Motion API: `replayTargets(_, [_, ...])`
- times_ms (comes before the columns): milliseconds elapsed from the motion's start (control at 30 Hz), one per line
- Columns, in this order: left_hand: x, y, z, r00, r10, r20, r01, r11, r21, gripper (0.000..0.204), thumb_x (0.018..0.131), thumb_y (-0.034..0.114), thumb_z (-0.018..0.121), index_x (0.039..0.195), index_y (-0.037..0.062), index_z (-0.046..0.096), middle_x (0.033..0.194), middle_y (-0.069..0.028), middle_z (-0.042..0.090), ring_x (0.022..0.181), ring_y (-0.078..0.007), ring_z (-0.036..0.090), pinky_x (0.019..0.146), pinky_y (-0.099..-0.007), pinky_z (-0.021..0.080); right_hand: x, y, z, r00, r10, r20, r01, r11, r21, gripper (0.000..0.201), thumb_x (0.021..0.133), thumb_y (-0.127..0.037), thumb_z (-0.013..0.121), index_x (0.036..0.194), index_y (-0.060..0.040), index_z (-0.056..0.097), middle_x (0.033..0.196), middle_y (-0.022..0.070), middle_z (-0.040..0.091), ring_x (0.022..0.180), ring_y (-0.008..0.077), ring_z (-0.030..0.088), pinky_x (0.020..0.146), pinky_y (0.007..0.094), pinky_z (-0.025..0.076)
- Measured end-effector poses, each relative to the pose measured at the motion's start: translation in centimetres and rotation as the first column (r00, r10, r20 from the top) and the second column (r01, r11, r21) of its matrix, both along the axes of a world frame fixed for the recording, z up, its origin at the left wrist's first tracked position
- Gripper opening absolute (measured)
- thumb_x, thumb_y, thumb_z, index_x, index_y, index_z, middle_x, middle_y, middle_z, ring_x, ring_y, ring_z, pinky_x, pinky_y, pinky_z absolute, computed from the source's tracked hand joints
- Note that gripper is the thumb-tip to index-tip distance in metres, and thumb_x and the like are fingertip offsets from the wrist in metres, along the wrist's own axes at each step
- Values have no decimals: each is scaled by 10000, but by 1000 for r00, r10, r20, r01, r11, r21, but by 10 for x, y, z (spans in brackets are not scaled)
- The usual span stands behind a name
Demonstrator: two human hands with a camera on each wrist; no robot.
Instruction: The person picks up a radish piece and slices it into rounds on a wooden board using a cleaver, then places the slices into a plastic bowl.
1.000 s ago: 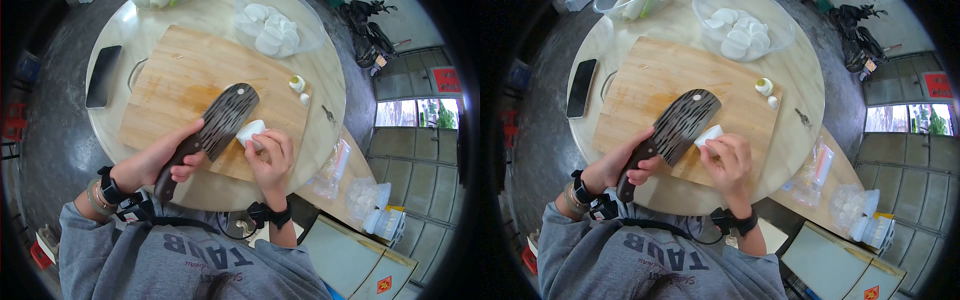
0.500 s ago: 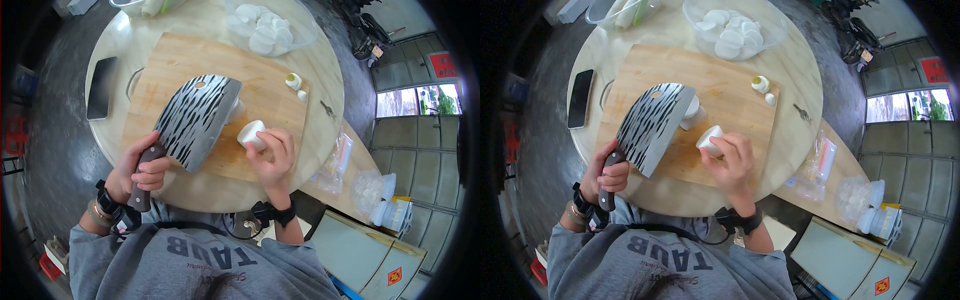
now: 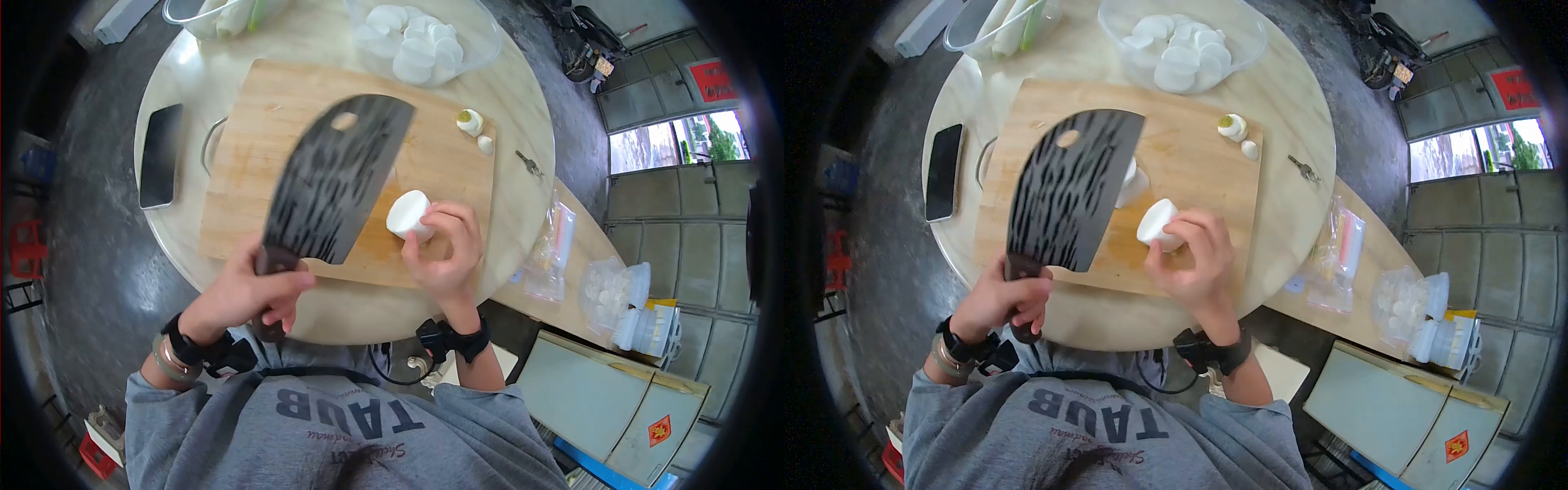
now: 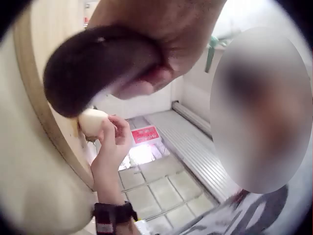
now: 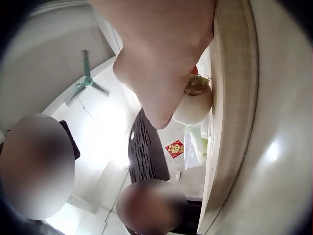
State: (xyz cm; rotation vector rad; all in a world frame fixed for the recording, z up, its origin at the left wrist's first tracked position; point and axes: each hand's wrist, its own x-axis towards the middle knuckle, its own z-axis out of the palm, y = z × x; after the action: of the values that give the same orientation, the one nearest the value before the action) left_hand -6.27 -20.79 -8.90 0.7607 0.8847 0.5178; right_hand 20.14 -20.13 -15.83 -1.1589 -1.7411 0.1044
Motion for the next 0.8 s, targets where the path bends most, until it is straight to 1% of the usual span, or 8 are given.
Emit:
replayTargets(33, [7,-3,4,990,-17,-142,28,997,77,177,848,41,623,1010,26,553,579,24,458,452,-63,460,456,-225,398,0,0,-1,1000,-4,15,4,1000,10,306,585,-44,771,843,-70,607,879,80,590,757,246,589,601,326,490])
replayTargets(67, [16,-7,2,972,22,-232,43,962,271,459,807,-8,649,1242,50,512,599,40,466,549,-27,489,513,-201,389,-1,0,-2,1000,-8,30,7,1000,18,307,582,-38,770,840,-69,608,881,79,592,756,245,590,599,323,490])
replayTargets(100, [20,-11,-3,933,49,-356,156,838,523,576,800,12,655,1339,70,459,643,23,540,630,-30,511,562,-213,407,-1,-1,-3,999,-11,43,10,1000,22,308,577,-33,770,839,-68,612,884,79,593,754,245,590,598,321,490])
replayTargets(133, [27,-13,-1,947,55,-316,141,813,565,574,794,15,659,1332,67,464,640,32,472,595,-32,430,538,-207,356,-1,-1,-3,998,-12,56,11,1000,27,310,572,-28,769,838,-68,616,887,78,595,752,245,590,597,319,490])
replayTargets(200, [39,-14,4,955,37,-294,150,794,589,596,789,30,668,1344,70,454,656,24,447,564,-41,381,521,-210,332,-2,-2,-2,995,-19,99,13,998,59,308,572,-34,771,841,-68,625,889,77,597,747,247,590,594,319,492])
replayTargets(367, [50,-16,-5,933,-27,-358,240,787,568,643,792,73,685,1379,71,421,858,-108,651,669,-119,591,635,-269,473,5,-8,-3,969,-58,242,32,994,108,268,615,-116,776,847,-70,649,877,80,600,751,275,596,581,335,500])
replayTargets(467, [51,-17,-4,919,-58,-390,289,771,568,658,781,79,700,1376,59,420,1036,-177,663,822,-193,671,742,-298,502,5,-11,-9,984,-76,160,65,996,69,253,642,-147,769,850,-57,656,869,90,599,750,303,603,577,352,507])
replayTargets(800, [56,-16,-6,907,-58,-416,315,750,582,678,759,56,713,1373,50,425,1041,-184,660,836,-213,684,732,-293,505,13,-19,-37,997,-49,53,49,999,-10,244,654,-113,744,858,-10,656,865,107,605,761,345,620,600,389,516])
